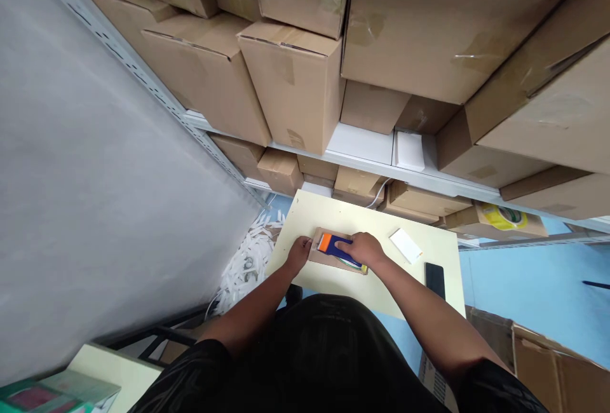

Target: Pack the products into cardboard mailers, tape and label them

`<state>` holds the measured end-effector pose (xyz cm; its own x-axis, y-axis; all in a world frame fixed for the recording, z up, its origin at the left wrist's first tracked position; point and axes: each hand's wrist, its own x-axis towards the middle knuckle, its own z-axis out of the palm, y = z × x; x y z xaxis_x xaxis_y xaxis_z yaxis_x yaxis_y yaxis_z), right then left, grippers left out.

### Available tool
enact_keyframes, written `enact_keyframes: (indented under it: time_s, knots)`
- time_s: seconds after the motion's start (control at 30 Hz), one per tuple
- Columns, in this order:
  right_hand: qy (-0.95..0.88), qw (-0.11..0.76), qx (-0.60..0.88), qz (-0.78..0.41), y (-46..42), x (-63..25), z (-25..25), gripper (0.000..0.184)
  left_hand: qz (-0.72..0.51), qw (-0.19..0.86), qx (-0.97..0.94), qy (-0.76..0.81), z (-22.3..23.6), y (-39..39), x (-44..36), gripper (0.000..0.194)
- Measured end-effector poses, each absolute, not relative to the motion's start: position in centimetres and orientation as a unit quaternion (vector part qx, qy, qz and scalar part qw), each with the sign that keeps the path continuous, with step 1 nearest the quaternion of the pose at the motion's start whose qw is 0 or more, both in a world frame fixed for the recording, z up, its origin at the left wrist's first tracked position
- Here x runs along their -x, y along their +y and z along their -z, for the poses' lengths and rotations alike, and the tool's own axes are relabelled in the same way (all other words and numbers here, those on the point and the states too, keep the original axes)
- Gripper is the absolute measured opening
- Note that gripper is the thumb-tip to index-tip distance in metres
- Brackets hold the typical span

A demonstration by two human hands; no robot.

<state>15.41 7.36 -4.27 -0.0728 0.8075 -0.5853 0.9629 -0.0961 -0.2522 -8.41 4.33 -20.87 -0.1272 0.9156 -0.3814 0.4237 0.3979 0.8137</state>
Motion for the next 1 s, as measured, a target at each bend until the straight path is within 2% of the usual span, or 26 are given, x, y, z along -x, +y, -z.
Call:
enact_keyframes:
  time_s: [0.07,0.17,0.23,0.33,0.4,0.5,0.77,1.0]
  knots:
    - [0.659,0.131,-0.672,0.311,7.4,-15.4,4.2,0.064,-0.253,0.451,-0.487,0.704,20.6,4.6,9.2,0.028]
    - [0.66,0.136,-0.67,0.311,7.3,-15.3,3.9,0.064,-0.25,0.438,-0.577,0.643,19.1,4.7,10.8,0.051]
    - [0.664,0.136,-0.666,0.313,7.2,-15.2,3.8,0.064,-0.24,0.398,-0.703,0.538,17.6,4.8,11.4,0.074]
    - [0.669,0.135,-0.662,0.31,7.3,-15.1,3.8,0.067,-0.151,0.339,-0.829,0.418,15.9,5.3,10.9,0.115]
    - [0.668,0.136,-0.664,0.307,7.4,-15.1,3.8,0.07,-0.084,0.318,-0.855,0.401,15.4,5.8,10.1,0.129]
    - [0.664,0.138,-0.666,0.31,7.5,-15.2,3.8,0.071,-0.055,0.278,-0.868,0.409,15.5,6.4,9.3,0.13]
    - [0.671,0.128,-0.657,0.319,7.4,-15.8,3.1,0.072,-0.072,0.211,-0.886,0.405,15.3,6.0,9.4,0.114]
    - [0.64,0.112,-0.677,0.346,6.4,-21.7,2.6,0.072,-0.05,0.194,-0.891,0.408,15.0,6.0,9.4,0.114]
